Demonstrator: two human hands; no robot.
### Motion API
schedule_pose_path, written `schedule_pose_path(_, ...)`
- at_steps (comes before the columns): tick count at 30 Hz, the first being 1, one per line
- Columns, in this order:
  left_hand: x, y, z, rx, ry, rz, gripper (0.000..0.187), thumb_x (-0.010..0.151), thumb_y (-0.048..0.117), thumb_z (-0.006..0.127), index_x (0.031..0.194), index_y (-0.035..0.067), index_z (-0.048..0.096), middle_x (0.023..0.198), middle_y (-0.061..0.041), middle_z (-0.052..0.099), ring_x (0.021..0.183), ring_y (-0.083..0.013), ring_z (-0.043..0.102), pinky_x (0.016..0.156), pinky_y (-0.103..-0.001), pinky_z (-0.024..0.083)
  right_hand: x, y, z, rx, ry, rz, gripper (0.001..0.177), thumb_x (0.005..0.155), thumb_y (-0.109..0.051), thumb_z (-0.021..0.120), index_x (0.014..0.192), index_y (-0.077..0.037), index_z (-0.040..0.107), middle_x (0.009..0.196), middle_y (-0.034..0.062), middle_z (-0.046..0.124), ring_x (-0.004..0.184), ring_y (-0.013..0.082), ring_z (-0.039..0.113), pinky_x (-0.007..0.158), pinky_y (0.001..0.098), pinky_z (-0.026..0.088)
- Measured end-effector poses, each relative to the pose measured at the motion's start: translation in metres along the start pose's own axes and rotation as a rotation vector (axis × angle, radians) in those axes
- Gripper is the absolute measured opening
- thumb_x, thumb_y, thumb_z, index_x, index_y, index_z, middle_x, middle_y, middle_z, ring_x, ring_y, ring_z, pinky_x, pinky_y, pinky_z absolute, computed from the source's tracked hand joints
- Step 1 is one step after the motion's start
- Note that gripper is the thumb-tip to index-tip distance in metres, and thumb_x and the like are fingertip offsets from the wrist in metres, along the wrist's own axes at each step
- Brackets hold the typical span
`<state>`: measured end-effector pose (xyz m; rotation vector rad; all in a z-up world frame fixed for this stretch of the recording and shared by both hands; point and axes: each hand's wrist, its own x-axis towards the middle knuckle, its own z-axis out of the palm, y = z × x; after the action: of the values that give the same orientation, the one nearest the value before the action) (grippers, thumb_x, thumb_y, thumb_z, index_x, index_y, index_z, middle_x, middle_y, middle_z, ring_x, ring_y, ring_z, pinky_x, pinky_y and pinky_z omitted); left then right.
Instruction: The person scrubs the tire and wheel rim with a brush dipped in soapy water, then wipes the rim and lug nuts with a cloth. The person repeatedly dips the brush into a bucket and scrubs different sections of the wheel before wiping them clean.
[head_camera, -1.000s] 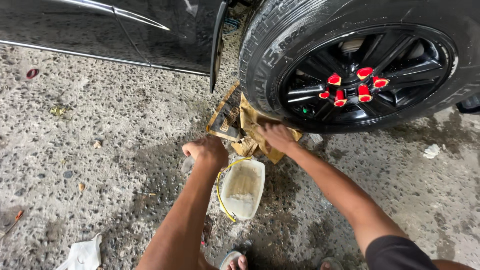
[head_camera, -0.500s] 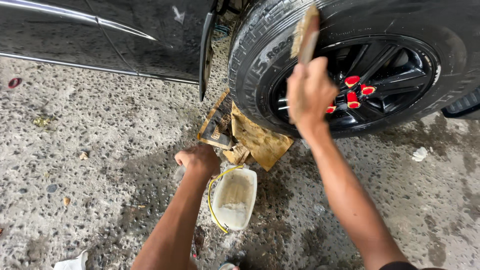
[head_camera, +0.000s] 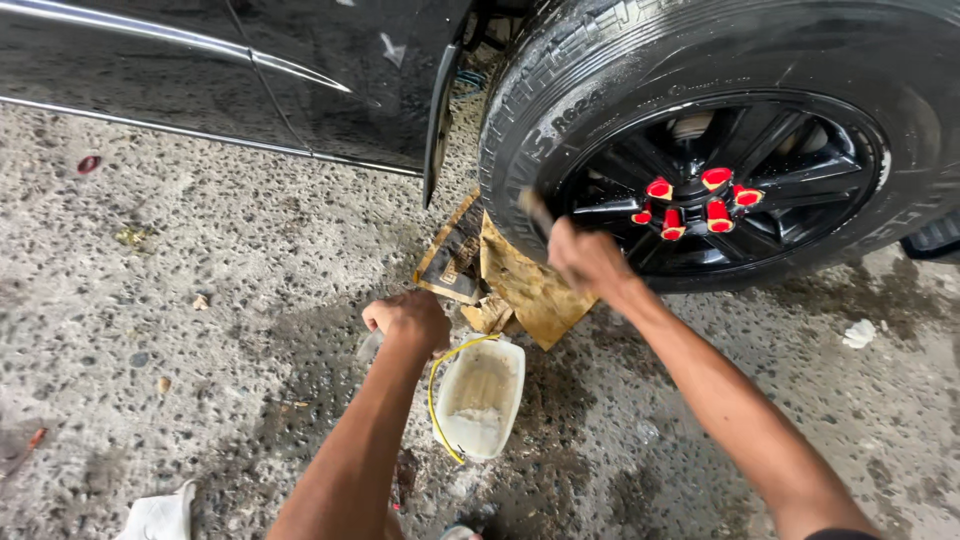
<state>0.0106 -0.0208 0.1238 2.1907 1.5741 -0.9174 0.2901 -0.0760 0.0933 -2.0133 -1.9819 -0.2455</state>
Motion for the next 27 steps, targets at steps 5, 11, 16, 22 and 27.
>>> schedule_pose_path(5, -0.022, 0.004, -0.02, -0.007, -0.024, 0.013, 0.05, 0.082, 0.03, 0.075, 0.125, 0.008, 0.062, 0.119, -0.008, 0.067, 0.107, -0.0279, 0.064, 0.082, -0.048, 0.05, 0.023, -0.012, -0.133, 0.504, 0.869, 0.312, 0.027, 0.099, -0.038, 0.053, 0.092, -0.012, 0.048, 0.069, 0.0071, 0.06, 0.057, 0.0249, 0.068, 0.05, 0.028, 0.048)
schedule_pose_path(11, -0.027, 0.005, -0.025, -0.031, -0.064, 0.009, 0.046, 0.086, 0.039, 0.074, 0.122, 0.014, 0.061, 0.115, 0.0, 0.065, 0.102, -0.0204, 0.062, 0.089, -0.042, 0.05, 0.076, -0.036, -0.133, -0.316, 0.951, 0.457, 0.035, 0.109, -0.046, 0.032, 0.123, -0.015, 0.039, 0.078, -0.0034, 0.079, 0.065, 0.0275, 0.074, 0.049, 0.0399, 0.049)
schedule_pose_path(16, -0.004, 0.019, -0.013, 0.023, 0.028, 0.029, 0.054, 0.074, 0.026, 0.082, 0.123, 0.009, 0.066, 0.114, -0.01, 0.069, 0.107, -0.0303, 0.065, 0.069, -0.05, 0.049, 0.082, -0.096, -0.015, -0.757, 0.469, -0.081, 0.038, 0.086, -0.044, 0.061, 0.105, -0.013, 0.055, 0.074, 0.0012, 0.05, 0.054, 0.0163, 0.059, 0.034, 0.0303, 0.048)
schedule_pose_path(22, -0.008, 0.011, -0.012, -0.016, 0.027, 0.061, 0.057, 0.073, 0.025, 0.082, 0.124, 0.007, 0.065, 0.116, -0.012, 0.069, 0.11, -0.0314, 0.065, 0.07, -0.05, 0.05, 0.085, -0.095, -0.02, 0.074, -0.197, -0.034, 0.052, 0.071, -0.008, 0.068, 0.113, -0.011, 0.038, 0.082, 0.0175, 0.07, 0.078, 0.0466, 0.071, 0.071, 0.0588, 0.054)
schedule_pose_path(27, 0.025, 0.005, 0.012, -0.024, 0.013, 0.016, 0.064, 0.072, 0.025, 0.084, 0.128, 0.006, 0.062, 0.12, -0.011, 0.068, 0.112, -0.031, 0.064, 0.071, -0.051, 0.051, 0.106, -0.133, -0.097, 0.805, 0.816, 0.403, 0.025, 0.085, -0.04, 0.052, 0.09, -0.016, 0.048, 0.048, 0.0025, 0.062, 0.053, 0.0158, 0.072, 0.059, 0.0279, 0.054)
